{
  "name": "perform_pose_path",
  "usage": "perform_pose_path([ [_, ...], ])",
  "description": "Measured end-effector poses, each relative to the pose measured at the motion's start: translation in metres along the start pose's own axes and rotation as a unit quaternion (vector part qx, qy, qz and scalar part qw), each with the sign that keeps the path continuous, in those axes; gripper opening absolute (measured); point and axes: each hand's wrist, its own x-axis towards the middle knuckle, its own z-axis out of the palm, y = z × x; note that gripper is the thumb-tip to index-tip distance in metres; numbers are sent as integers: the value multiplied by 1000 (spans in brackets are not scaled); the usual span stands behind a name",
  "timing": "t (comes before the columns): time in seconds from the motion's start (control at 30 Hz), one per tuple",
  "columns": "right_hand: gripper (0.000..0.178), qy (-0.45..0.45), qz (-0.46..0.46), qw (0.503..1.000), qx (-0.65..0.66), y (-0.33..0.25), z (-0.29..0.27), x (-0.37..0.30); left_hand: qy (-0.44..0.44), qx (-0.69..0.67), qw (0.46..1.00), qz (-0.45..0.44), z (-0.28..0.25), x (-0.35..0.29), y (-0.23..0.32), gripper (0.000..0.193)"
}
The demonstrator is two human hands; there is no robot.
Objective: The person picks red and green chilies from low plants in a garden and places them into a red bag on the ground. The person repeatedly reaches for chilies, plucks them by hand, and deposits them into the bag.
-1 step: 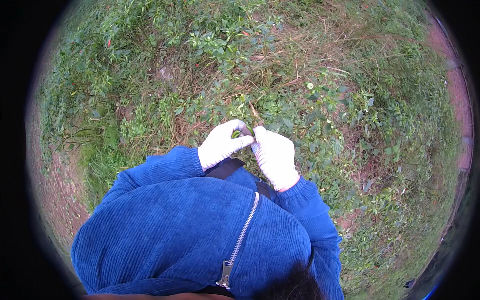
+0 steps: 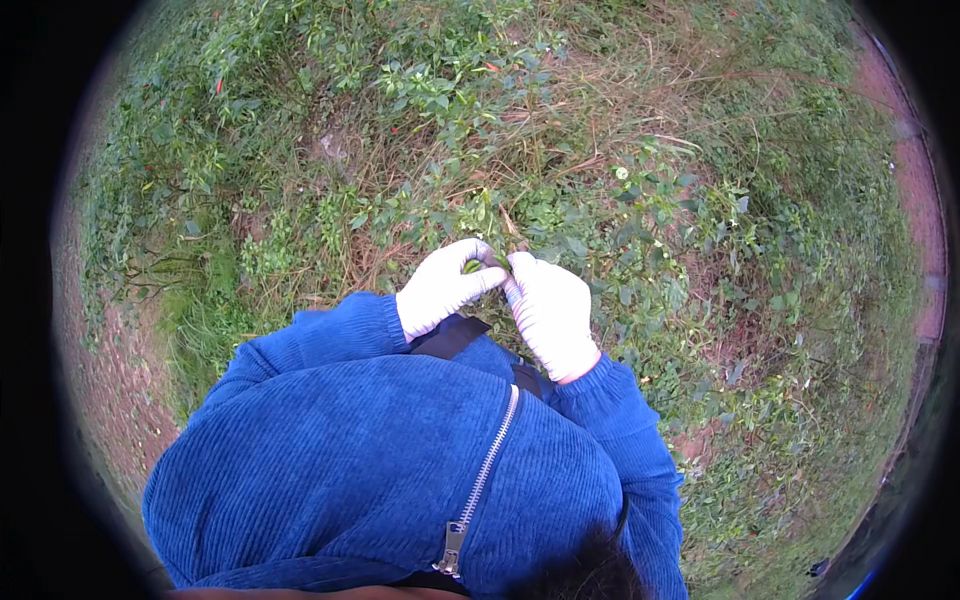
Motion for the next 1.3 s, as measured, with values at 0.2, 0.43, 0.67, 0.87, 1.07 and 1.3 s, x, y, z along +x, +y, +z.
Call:
perform_pose_path([
  [0.2, 11, 97, -39, 994, 16, -1, 10, 5, -26, -238, 963, -127, 1, -1, -3, 30],
  [0.43, 15, -6, -57, 998, -29, -5, 8, 3, -13, -255, 957, -135, 14, 6, -22, 27],
  [0.67, 11, 60, -36, 993, 92, 3, 16, 6, -102, -730, 643, -210, -2, 10, -53, 17],
  [0.87, 36, -199, -52, 979, -4, 31, 14, 12, 0, -733, 676, -76, -75, -8, -94, 19],
  [1.07, 36, -74, -61, 990, 99, 22, 19, 48, 187, -658, 723, -96, -137, -19, -178, 22],
  [1.3, 30, -140, -110, 978, 105, 5, 33, 81, 249, -529, 781, -218, -130, 10, -237, 24],
])
